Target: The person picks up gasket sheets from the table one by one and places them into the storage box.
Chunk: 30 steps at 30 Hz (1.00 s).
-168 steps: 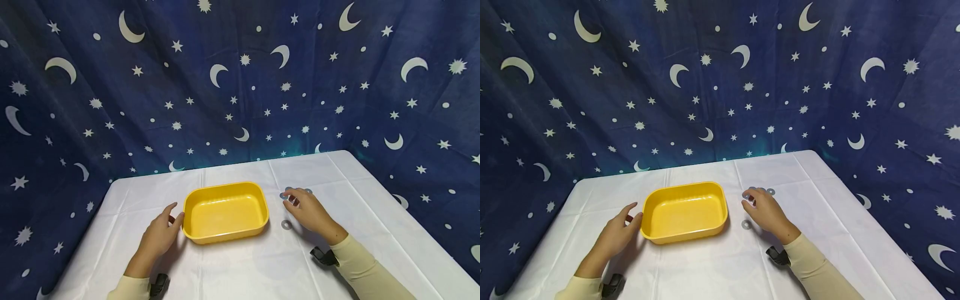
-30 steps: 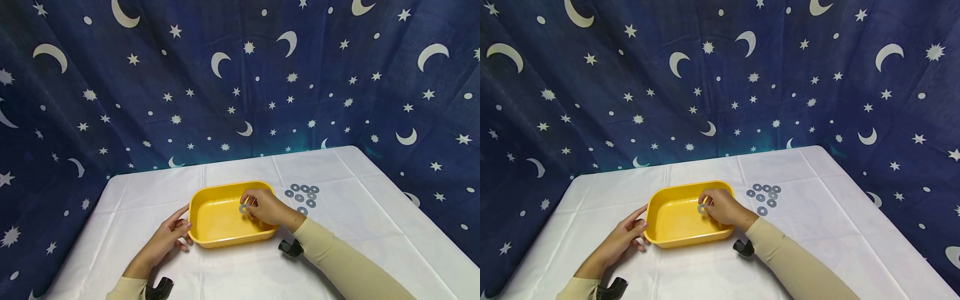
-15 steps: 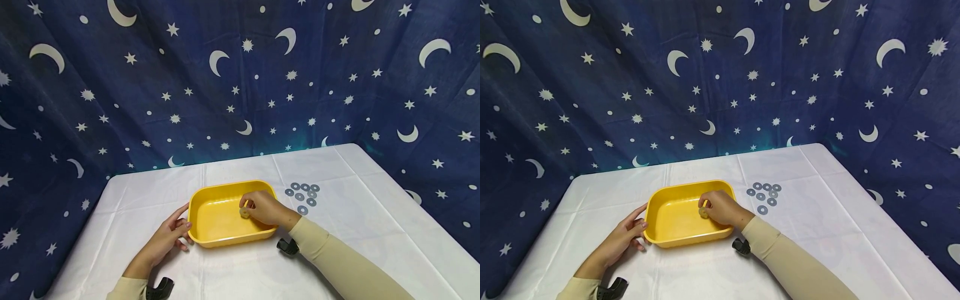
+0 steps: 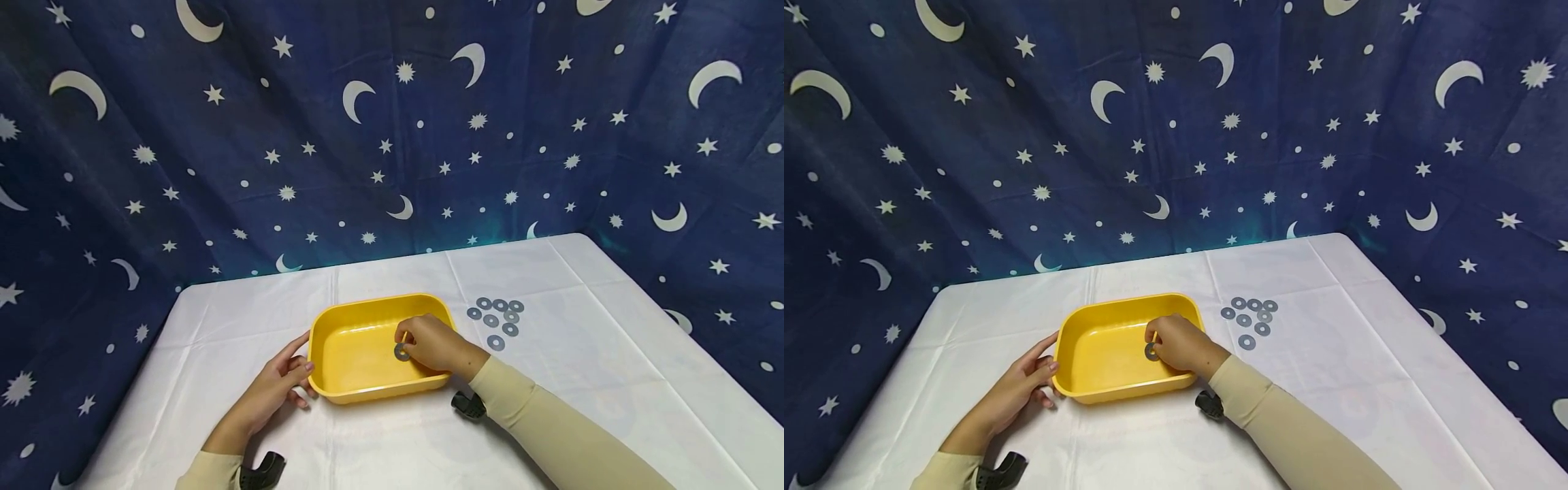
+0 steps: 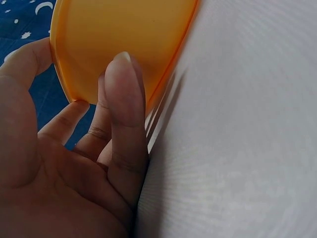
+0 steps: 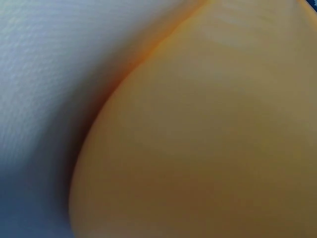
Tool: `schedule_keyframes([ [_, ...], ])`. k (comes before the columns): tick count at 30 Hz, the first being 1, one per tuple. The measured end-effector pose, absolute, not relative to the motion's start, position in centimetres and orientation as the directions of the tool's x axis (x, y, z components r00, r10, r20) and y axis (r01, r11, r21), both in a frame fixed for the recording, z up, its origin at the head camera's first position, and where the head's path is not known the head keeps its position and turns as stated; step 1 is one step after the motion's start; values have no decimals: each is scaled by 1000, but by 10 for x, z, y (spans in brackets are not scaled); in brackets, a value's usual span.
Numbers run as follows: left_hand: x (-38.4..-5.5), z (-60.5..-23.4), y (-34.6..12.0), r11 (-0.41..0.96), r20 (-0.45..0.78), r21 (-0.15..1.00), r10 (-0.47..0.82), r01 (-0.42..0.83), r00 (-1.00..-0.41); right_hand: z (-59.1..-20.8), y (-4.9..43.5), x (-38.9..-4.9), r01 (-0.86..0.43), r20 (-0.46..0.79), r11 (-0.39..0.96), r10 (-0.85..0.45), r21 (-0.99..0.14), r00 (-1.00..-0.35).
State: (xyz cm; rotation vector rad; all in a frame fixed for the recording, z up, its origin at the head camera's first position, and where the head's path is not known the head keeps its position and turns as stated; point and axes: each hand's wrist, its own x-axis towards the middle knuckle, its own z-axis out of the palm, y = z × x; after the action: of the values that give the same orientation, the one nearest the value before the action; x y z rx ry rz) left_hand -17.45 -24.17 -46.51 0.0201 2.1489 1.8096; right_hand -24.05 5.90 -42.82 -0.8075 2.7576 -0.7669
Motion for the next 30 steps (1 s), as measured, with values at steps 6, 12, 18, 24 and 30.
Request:
schedule_keyframes([
  [6,-174,-465,-242,202,-232,961,225,-187,-946,-429,59,-240,-462,-24,721,-551,-517,-834],
  [12,-175,-465,-242,207,-232,960,216,-188,-948,-428,59,-239,-486,-17,723,-565,-491,-825],
  [18,-175,-465,-242,212,-236,958,212,-192,-948,-427,60,-238,-521,0,718,-587,-461,-810],
  [24,-175,-464,-241,207,-234,960,223,-189,-946,-427,60,-237,-526,1,718,-591,-457,-807],
  [30,-175,-464,-241,205,-235,960,223,-191,-946,-428,60,-238,-530,6,718,-591,-452,-806],
])
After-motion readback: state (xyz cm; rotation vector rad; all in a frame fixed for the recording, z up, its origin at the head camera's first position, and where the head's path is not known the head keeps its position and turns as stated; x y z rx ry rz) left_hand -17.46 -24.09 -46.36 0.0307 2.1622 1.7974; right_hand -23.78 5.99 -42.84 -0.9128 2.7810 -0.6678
